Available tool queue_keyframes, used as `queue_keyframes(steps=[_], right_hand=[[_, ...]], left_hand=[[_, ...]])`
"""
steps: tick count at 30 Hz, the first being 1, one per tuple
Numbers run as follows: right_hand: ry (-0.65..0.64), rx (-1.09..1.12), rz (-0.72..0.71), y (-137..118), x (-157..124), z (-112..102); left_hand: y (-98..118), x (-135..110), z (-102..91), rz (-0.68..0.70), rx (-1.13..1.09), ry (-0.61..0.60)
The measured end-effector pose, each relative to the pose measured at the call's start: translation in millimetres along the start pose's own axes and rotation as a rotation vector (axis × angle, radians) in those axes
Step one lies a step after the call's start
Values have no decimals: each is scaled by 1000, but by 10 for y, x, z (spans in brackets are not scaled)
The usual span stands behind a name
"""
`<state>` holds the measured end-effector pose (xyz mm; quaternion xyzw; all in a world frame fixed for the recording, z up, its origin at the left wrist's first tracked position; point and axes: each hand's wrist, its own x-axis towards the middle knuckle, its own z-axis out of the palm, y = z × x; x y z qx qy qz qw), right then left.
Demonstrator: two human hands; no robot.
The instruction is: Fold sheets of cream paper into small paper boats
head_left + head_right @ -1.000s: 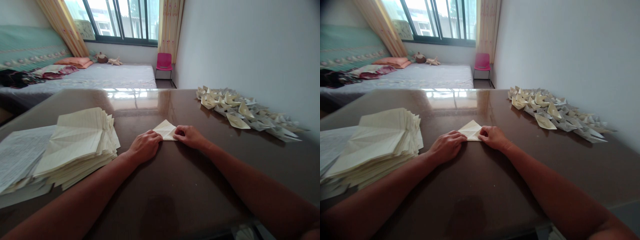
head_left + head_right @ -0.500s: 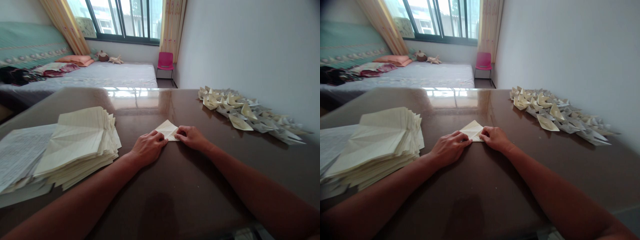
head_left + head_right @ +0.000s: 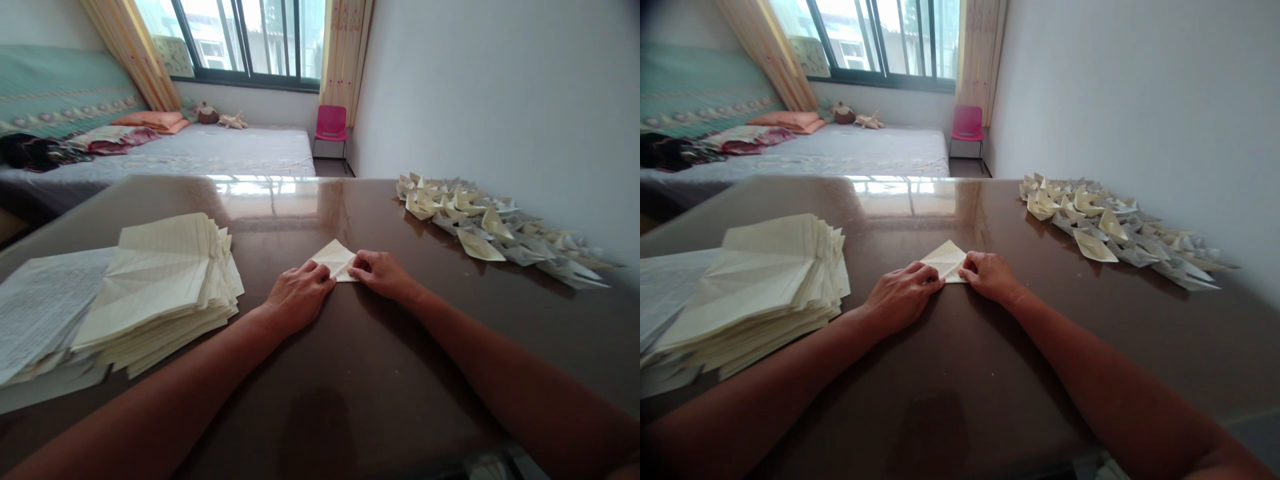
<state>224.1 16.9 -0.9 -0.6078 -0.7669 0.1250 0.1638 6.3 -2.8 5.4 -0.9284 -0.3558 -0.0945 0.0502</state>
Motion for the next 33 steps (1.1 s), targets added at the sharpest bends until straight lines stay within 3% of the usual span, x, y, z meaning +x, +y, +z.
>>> queue_keyframes(steps=[10, 13, 16, 19, 25, 33], right_hand=[[23, -117, -12, -39, -46, 26], [71, -252, -187, -98, -122, -23], [8, -436, -406, -191, -236, -90], [-68, -568, -465, -280, -340, -132], [-103, -688, -404, -294, -429, -96], [-167, -771, -193, -152, -414, 11]], left_hand=[[-29, 18, 39, 117, 34, -9], [-27, 23, 36, 104, 34, -2], [-28, 22, 35, 101, 19, 1], [-28, 23, 33, 102, 10, -2], [-26, 34, 21, 98, 14, -6], [-28, 31, 24, 100, 11, -11]])
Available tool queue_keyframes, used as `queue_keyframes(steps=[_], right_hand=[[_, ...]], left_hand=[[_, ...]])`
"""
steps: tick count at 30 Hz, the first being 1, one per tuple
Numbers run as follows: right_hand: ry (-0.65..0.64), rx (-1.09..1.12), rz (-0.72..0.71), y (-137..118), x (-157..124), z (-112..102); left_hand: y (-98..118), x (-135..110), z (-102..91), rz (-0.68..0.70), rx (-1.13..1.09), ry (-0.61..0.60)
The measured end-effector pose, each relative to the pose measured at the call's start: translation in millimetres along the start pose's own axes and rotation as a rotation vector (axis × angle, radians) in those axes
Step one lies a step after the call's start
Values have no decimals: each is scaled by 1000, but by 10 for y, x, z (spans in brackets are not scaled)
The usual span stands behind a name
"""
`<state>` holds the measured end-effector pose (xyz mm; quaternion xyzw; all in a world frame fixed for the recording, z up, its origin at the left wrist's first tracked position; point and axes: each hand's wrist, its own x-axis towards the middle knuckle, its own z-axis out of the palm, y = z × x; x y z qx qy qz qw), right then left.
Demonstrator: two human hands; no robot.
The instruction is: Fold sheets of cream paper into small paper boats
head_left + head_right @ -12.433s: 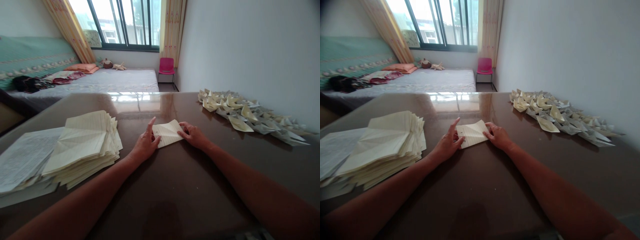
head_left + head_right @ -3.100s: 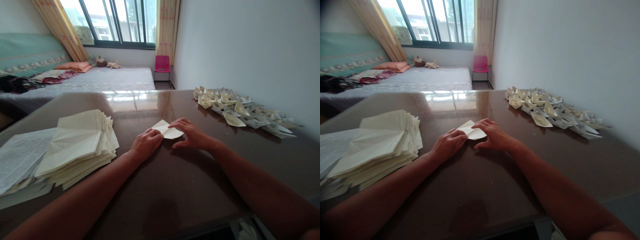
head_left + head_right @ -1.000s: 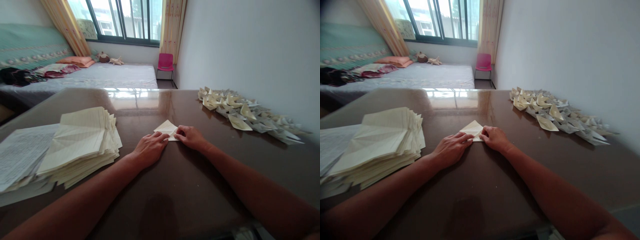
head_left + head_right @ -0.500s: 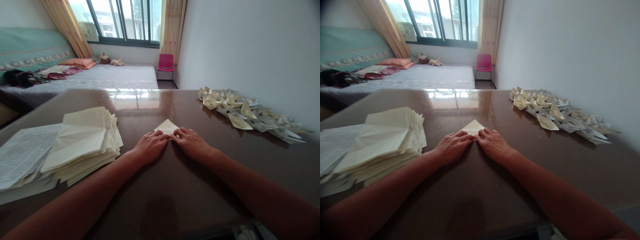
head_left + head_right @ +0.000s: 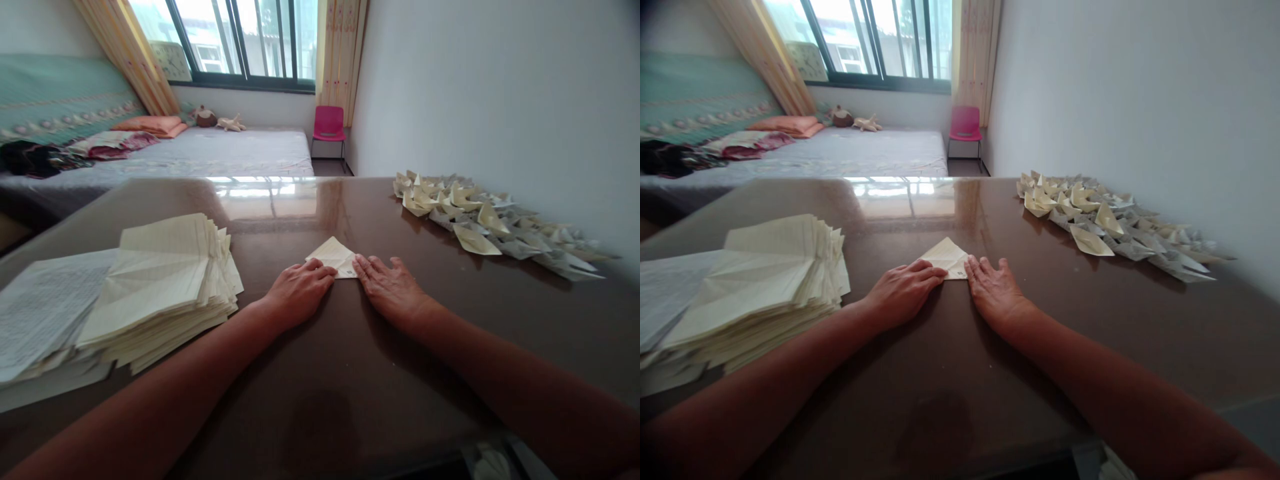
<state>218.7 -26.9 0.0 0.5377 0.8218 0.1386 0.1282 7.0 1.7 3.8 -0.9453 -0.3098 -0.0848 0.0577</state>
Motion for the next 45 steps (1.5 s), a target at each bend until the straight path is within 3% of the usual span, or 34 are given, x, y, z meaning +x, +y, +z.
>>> queue_keyframes(steps=[3, 8, 13, 20, 27, 39, 45], right_hand=[[26, -10, 19, -26, -5, -33], [204, 20, -194, -132, -46, -119], [129, 35, -158, -150, -101, -161], [37, 44, -57, 15, -88, -290], [122, 132, -58, 115, -1, -325], [183, 118, -33, 302, 225, -106], [210, 203, -189, 112, 119, -170]], left_hand=[[7, 4, -4, 3, 1, 3], [12, 7, -2, -8, 1, 6], [11, 5, -3, -9, -8, 4], [-43, -6, 24, -10, -26, 31], [-124, -18, 77, 13, -21, 59], [-35, 15, 100, 24, -31, 63], [-23, 31, 70, 21, -30, 33]])
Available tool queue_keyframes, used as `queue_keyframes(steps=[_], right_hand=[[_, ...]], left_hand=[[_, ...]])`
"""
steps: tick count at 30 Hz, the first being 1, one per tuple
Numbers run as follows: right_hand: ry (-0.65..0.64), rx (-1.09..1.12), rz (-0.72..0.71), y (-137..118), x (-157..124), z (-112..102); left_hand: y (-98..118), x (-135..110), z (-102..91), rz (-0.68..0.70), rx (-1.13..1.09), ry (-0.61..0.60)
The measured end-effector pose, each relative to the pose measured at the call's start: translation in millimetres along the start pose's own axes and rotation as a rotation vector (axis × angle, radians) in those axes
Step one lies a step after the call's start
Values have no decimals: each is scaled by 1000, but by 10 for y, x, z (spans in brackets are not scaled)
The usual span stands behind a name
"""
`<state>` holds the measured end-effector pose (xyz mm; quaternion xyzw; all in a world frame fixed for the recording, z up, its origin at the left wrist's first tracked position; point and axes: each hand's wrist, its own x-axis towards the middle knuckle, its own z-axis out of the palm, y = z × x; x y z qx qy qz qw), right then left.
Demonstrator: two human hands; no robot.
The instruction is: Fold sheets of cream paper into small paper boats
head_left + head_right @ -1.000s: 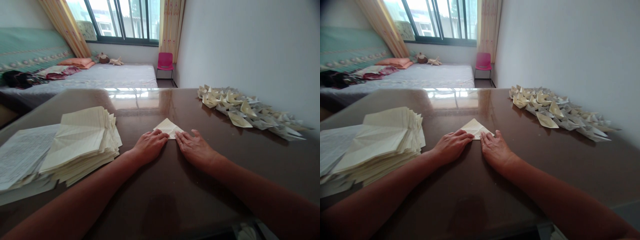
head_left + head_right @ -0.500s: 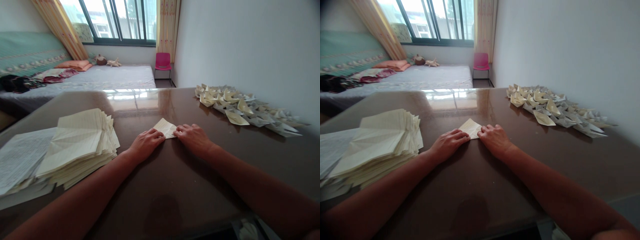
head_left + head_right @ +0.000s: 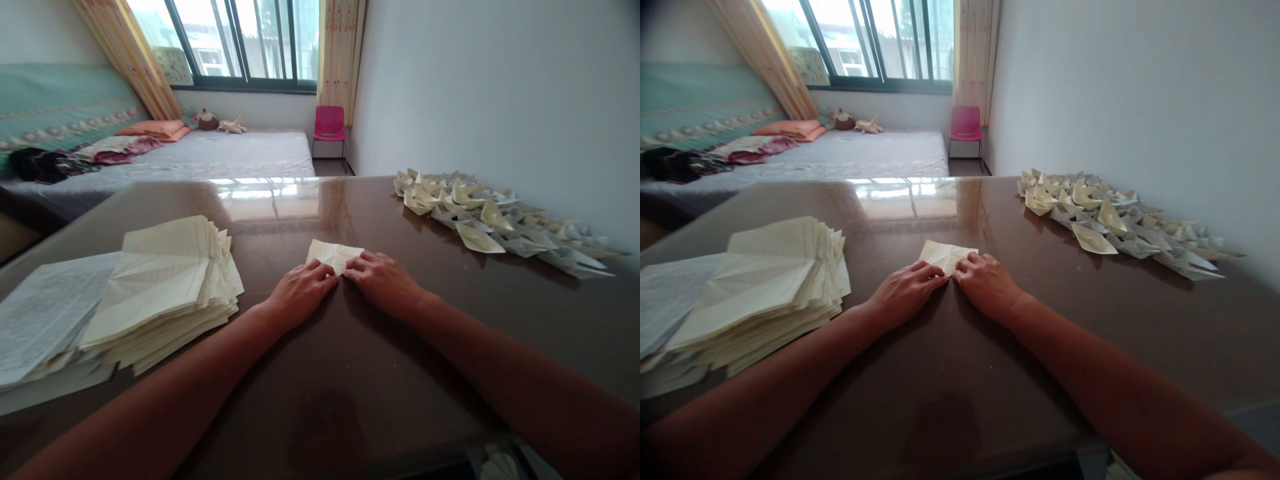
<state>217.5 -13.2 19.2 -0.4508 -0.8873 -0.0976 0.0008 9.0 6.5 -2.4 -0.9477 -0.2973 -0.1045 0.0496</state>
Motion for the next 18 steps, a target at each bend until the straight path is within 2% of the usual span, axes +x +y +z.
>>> queue_keyframes(steps=[4, 10, 18], right_hand=[[-17, 41, 32, -34, -11, 20], [-43, -32, 175, 74, 20, 50], [-30, -17, 98, 106, 44, 98]], left_hand=[[-43, -2, -74, -4, 37, -60], [-78, -6, -164, -69, 140, -106], [-165, -20, -164, -237, 127, -104]])
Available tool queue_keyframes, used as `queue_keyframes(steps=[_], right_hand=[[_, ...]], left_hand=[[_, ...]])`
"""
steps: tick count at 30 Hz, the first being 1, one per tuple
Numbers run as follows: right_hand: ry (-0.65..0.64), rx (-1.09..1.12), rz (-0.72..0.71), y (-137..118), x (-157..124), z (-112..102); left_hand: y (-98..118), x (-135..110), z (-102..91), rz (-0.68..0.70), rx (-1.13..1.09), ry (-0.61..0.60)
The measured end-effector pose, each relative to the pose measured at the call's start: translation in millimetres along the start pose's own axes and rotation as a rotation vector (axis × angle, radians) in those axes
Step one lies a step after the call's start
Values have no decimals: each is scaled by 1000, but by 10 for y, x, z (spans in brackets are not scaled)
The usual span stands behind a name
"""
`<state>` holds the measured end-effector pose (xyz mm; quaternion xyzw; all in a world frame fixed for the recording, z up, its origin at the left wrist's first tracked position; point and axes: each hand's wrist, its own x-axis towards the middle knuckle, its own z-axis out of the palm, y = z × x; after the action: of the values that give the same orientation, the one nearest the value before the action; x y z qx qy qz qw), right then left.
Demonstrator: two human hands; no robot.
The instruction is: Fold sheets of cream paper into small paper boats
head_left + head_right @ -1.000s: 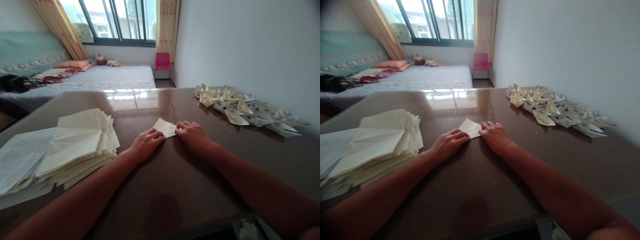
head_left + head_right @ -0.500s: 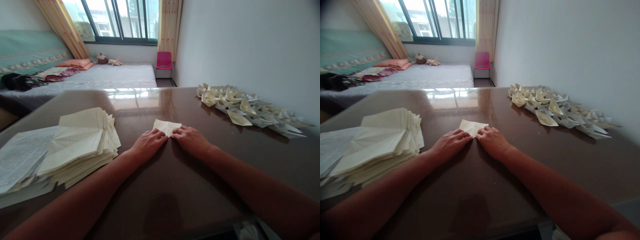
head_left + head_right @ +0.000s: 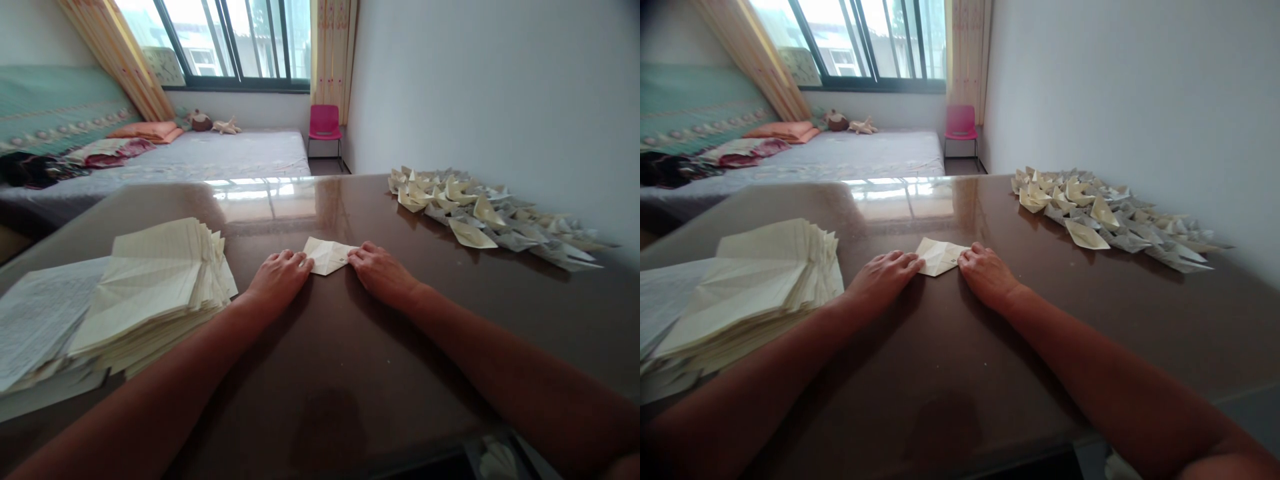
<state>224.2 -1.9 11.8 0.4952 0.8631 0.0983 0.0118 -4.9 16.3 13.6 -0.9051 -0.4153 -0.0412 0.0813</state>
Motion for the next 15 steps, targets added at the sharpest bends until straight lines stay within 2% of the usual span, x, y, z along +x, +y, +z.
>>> queue_keyframes(steps=[9, 12, 15], right_hand=[[19, 35, -14, 25, -6, 40], [18, 82, -13, 53, -13, 23], [29, 140, -31, 83, -17, 26]], left_hand=[[-132, 49, 191, -111, -423, 126], [-152, 80, 187, -187, -639, 124], [-131, 84, 148, -148, -814, 97]])
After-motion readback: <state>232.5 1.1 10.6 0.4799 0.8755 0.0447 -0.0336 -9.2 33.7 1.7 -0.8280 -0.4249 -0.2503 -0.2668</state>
